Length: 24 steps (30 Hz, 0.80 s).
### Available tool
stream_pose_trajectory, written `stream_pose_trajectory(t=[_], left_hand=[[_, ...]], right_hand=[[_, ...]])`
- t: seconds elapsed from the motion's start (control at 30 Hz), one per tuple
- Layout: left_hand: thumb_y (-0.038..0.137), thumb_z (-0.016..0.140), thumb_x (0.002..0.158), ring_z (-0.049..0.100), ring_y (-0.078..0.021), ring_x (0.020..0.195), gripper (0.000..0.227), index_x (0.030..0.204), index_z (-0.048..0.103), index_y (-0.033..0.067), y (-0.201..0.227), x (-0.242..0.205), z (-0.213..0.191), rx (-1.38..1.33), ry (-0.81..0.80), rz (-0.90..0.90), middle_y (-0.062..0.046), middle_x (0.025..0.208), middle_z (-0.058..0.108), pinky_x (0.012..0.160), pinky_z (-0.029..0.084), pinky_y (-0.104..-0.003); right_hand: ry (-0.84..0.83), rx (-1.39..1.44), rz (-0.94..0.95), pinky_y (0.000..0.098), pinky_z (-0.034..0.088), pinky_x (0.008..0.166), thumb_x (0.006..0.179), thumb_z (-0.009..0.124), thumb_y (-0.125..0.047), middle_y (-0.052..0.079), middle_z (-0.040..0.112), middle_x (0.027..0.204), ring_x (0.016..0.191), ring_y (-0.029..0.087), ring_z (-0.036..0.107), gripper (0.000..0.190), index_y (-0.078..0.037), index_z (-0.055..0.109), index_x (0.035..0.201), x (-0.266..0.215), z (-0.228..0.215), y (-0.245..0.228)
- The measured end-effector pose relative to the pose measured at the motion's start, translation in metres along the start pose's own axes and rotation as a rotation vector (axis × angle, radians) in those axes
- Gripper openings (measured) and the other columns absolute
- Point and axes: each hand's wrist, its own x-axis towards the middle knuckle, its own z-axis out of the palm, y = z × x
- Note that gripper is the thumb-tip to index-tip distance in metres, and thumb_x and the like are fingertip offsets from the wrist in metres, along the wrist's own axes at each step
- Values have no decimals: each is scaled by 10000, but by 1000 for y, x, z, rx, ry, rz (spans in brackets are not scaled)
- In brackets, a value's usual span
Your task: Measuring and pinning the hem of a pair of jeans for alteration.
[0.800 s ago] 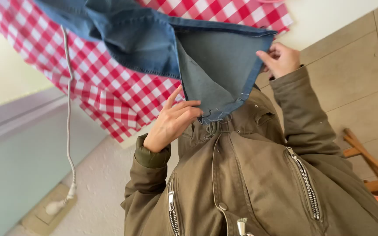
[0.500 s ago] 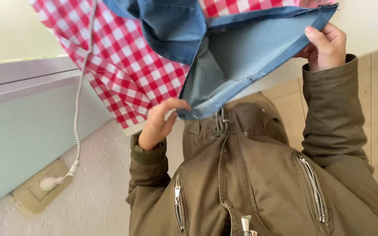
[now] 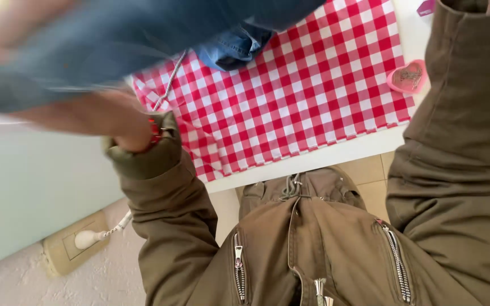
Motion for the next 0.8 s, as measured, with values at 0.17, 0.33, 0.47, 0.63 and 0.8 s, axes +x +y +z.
stream_pose_trajectory(t=[0.17, 0.33, 0.47, 0.63, 0.8], left_hand=[[152, 340, 1140, 652, -382, 1292, 179, 1217, 484, 78, -36, -113, 21, 44, -222, -54, -184, 1315, 701, 1178, 506, -517], [-90, 486, 1010, 559, -399, 1375, 347, 1298, 618, 53, -79, -246, 38, 97, -505, -480, -235, 1456, 573, 1067, 513, -456], [-146, 518, 920, 530, -380, 1393, 371, 1269, 540, -23, -76, -307, 41, 213, -760, -370, -212, 1394, 619, 1152, 467, -451], [-165, 510, 882, 574, -396, 1353, 327, 1169, 541, -11, -69, -297, 35, 227, -829, -364, -197, 1327, 659, 1130, 489, -443], [-53, 543, 1020, 699, -283, 1098, 234, 1205, 623, 67, -67, -233, 35, 432, -918, -598, -148, 1153, 705, 982, 574, -411]], right_hand=[[77, -136, -2, 262, 546, 960, 1105, 643, -104, 5, 674, 1146, 1014, 98, 637, 150, -47, 663, 1242, -33, -19, 15], [116, -252, 40, 218, 511, 965, 1099, 686, -61, -2, 682, 1201, 1035, 69, 614, 186, -44, 687, 1284, -94, -98, 157], [268, -100, 419, 302, 568, 779, 1023, 692, -51, 64, 717, 1129, 915, 163, 678, 226, -10, 669, 1244, -168, -110, 209], [223, -206, 532, 378, 630, 825, 1048, 674, -51, 149, 730, 1113, 976, 235, 750, 212, 50, 646, 1233, -196, -142, 207], [100, -1142, 88, 323, 634, 968, 1088, 708, 39, 158, 757, 1203, 1108, 202, 751, 103, 32, 657, 1177, -171, -98, 104]])
